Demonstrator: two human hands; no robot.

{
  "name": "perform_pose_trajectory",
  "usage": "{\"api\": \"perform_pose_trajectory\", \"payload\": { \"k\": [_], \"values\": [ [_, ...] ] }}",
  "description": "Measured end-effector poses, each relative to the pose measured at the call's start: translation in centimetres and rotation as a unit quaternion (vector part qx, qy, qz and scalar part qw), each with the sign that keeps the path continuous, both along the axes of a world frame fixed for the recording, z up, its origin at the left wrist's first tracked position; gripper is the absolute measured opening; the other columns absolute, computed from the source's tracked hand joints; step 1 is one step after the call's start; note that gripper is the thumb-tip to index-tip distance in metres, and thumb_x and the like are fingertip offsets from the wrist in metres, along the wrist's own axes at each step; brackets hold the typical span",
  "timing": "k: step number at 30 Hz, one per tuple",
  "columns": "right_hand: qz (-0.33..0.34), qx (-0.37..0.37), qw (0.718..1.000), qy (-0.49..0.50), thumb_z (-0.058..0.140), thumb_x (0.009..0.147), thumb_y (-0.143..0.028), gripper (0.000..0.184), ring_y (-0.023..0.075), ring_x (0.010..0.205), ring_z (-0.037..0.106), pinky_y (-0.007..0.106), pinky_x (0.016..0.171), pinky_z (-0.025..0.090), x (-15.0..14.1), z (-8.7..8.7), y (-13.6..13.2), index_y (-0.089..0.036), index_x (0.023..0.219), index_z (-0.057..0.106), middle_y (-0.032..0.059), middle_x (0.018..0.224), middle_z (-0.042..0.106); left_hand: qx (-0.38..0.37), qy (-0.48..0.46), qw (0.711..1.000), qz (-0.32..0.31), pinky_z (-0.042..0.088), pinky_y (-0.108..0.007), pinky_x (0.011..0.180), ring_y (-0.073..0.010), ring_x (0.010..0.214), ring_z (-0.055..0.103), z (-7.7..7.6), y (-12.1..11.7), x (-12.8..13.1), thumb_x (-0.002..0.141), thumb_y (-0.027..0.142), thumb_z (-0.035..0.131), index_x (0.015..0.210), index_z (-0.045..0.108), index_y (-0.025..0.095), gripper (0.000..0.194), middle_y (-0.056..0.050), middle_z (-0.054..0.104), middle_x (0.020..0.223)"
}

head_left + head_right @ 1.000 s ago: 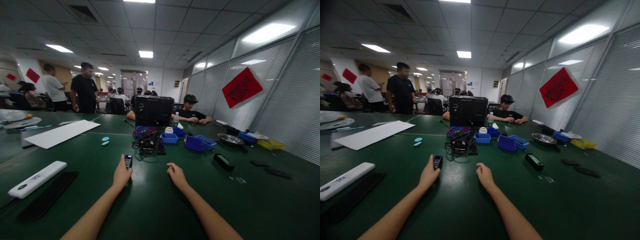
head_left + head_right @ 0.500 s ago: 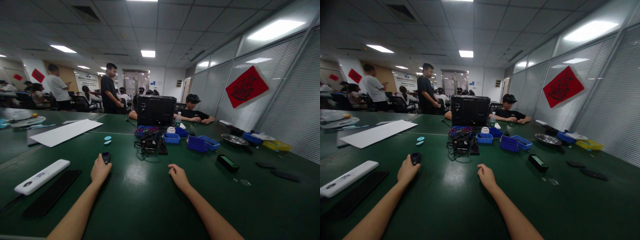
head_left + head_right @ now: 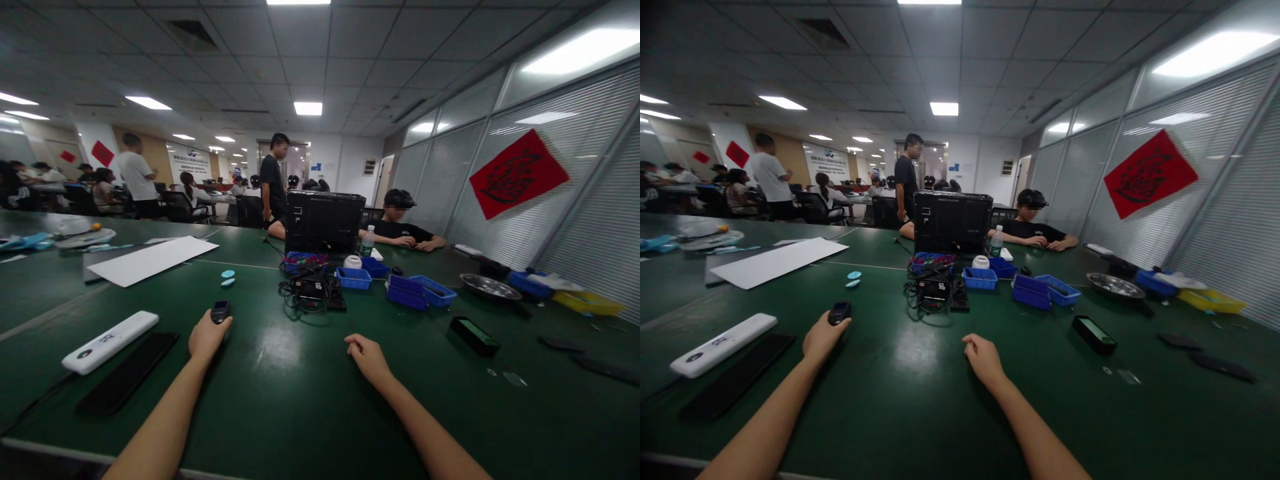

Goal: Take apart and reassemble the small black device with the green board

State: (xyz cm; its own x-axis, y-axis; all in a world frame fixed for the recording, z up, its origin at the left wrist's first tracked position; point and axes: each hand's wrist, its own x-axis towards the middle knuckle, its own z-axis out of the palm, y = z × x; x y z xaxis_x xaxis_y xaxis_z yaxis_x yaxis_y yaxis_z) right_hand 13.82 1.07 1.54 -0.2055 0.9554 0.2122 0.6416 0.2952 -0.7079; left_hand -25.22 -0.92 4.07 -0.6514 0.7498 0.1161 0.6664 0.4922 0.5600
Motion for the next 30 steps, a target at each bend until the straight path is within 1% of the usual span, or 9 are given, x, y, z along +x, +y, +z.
{"api": "perform_pose_trajectory", "payload": {
  "k": [3,9,13,17,20,25,30],
  "values": [
    [0.005,0.001,1.0,-0.007,0.037,0.076,-0.024,0.029,0.0153,0.068,0.058,0.025,0.063,0.042,0.0,0.1,0.0,-0.017,0.088,0.063,0.0023,0.073,0.064,-0.022,-0.014,0.999,-0.023,0.044,-0.035,0.069,-0.0303,0.092,0.059,0.1,-0.2,0.2,0.073,0.049,0.042,0.117,0.047,0.019,0.053,-0.012,0.063,0.103],
    [0.014,0.004,1.0,-0.015,0.037,0.077,-0.025,0.029,0.0155,0.068,0.058,0.026,0.064,0.042,-0.1,0.2,0.1,-0.017,0.088,0.063,0.0025,0.073,0.064,-0.006,-0.005,0.999,-0.051,0.043,-0.03,0.065,-0.0273,0.089,0.06,0.3,-0.4,1.5,0.073,0.044,0.044,0.113,0.05,0.019,0.047,-0.01,0.064,0.1],
    [0.014,-0.001,1.0,-0.023,0.036,0.077,-0.024,0.03,0.0154,0.068,0.058,0.026,0.064,0.043,-0.2,0.4,-0.1,-0.017,0.089,0.063,0.0026,0.073,0.064,0.0,-0.007,0.995,-0.098,0.043,-0.027,0.069,-0.0248,0.092,0.06,0.2,-0.3,2.8,0.072,0.041,0.048,0.115,0.049,0.018,0.049,-0.01,0.063,0.103],
    [0.014,0.005,0.999,-0.033,0.037,0.077,-0.023,0.03,0.0162,0.072,0.059,0.026,0.067,0.043,-0.3,0.5,-0.2,-0.017,0.088,0.064,0.0036,0.075,0.064,-0.001,-0.008,0.991,-0.13,0.042,-0.027,0.074,-0.0241,0.095,0.059,-0.2,-0.2,4.3,0.073,0.039,0.049,0.118,0.047,0.016,0.051,-0.011,0.062,0.106],
    [0.013,0.002,0.999,-0.041,0.036,0.077,-0.022,0.03,0.0167,0.074,0.06,0.026,0.068,0.043,-0.3,0.5,-0.1,-0.017,0.088,0.064,0.0037,0.075,0.065,-0.005,-0.006,0.989,-0.147,0.041,-0.027,0.076,-0.0244,0.096,0.058,-0.6,-0.2,5.2,0.073,0.04,0.049,0.12,0.046,0.015,0.053,-0.011,0.062,0.107],
    [0.017,-0.002,0.999,-0.048,0.036,0.077,-0.021,0.03,0.0163,0.073,0.06,0.026,0.068,0.043,-0.4,0.5,-0.1,-0.018,0.089,0.064,0.0029,0.074,0.065,0.014,-0.008,0.984,-0.179,0.041,-0.026,0.079,-0.0222,0.097,0.058,-1.4,-0.2,6.6,0.073,0.04,0.051,0.121,0.045,0.017,0.053,-0.009,0.062,0.109],
    [0.018,0.002,0.998,-0.055,0.037,0.077,-0.021,0.03,0.0161,0.072,0.06,0.026,0.068,0.043,-0.5,0.6,-0.2,-0.018,0.09,0.064,0.003,0.075,0.065,0.021,-0.017,0.981,-0.193,0.041,-0.027,0.082,-0.023,0.1,0.057,-1.8,-0.4,8.7,0.073,0.042,0.051,0.127,0.04,0.015,0.062,-0.012,0.059,0.113]
  ]
}}
